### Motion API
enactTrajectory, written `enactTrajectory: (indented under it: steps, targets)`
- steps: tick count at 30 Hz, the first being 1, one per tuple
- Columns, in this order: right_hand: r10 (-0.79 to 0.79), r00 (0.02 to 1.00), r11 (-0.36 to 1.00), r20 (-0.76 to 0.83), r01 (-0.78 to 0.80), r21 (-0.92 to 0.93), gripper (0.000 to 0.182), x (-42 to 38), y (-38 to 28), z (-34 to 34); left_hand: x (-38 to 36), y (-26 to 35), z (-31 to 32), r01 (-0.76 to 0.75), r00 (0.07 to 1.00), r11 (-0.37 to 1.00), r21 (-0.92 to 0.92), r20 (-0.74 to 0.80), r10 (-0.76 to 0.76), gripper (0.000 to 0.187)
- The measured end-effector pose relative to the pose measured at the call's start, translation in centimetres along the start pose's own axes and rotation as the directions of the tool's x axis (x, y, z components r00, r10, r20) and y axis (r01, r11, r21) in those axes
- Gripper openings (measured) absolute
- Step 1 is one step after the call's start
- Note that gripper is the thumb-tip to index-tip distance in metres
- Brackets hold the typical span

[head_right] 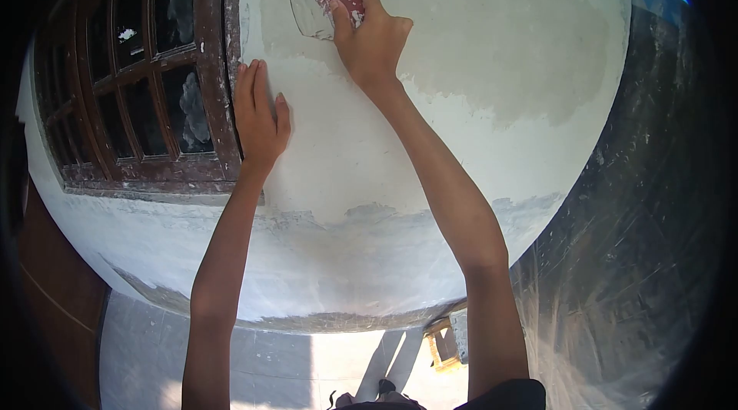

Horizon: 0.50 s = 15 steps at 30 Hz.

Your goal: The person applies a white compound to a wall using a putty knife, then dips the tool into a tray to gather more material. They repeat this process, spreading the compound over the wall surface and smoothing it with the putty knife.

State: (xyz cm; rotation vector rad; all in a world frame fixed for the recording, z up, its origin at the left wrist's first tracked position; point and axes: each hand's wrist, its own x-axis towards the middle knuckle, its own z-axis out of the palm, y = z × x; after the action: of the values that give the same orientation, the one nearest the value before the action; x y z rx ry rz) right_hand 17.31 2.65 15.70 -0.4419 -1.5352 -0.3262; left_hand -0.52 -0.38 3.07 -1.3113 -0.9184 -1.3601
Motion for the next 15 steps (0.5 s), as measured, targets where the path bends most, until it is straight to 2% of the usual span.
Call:
enactTrajectory:
  steps: [2, 3, 5, 6, 8, 9, 11, 13, 14, 15]
  targets:
    - [0.055, 0.989, 0.995, -0.138, -0.066, -0.08, 0.031, 0.7, 1.8, -1.5, -0.1, -0.1, 0.1, 0.003, 1.0, 0.999, -0.053, 0.004, -0.003, 0.055]
    - [0.051, 0.989, 0.994, -0.14, -0.063, -0.084, 0.031, 1.1, 2.7, -2.6, -0.1, -0.1, 0.2, 0.003, 1.0, 0.998, -0.057, 0.0, -0.003, 0.055]
    - [0.198, 0.927, 0.97, -0.318, -0.232, -0.073, 0.029, 1.7, 3.8, -4.3, -0.1, -0.1, 0.2, -0.008, 1.0, 1.0, 0.003, -0.012, 0.008, 0.055]
    - [0.196, 0.928, 0.97, -0.317, -0.23, -0.075, 0.029, 1.7, 3.1, -4.5, -0.1, 0.0, 0.1, -0.005, 1.0, 1.0, 0.003, -0.013, 0.005, 0.055]
    - [0.35, 0.878, 0.937, -0.326, -0.327, 0.127, 0.028, 1.1, 1.0, -5.3, -0.1, 0.2, 0.0, 0.023, 1.0, 1.0, 0.005, 0.012, -0.023, 0.056]
    - [0.345, 0.879, 0.938, -0.328, -0.321, 0.128, 0.028, 0.7, 0.1, -4.8, 0.0, 0.1, 0.1, 0.022, 1.0, 1.0, 0.006, 0.005, -0.022, 0.056]
    - [0.237, 0.964, 0.934, -0.122, -0.191, 0.301, 0.028, -0.2, -1.8, -3.0, -0.2, 0.0, 0.2, 0.021, 1.0, 1.0, -0.009, 0.0, -0.021, 0.056]
    - [0.109, 0.993, 0.984, 0.055, -0.116, 0.134, 0.029, -0.6, -1.9, -1.6, -0.1, -0.1, 0.1, 0.019, 1.0, 1.0, -0.017, 0.005, -0.019, 0.056]
    - [0.044, 0.997, 0.999, 0.068, -0.045, 0.019, 0.03, -0.5, -1.3, -0.9, -0.2, -0.1, 0.0, 0.021, 1.0, 0.999, -0.028, 0.009, -0.02, 0.056]
    - [0.048, 0.996, 0.999, 0.07, -0.049, 0.019, 0.03, -0.2, -0.7, -0.7, -0.2, -0.1, 0.0, 0.022, 1.0, 0.999, -0.027, 0.013, -0.022, 0.056]
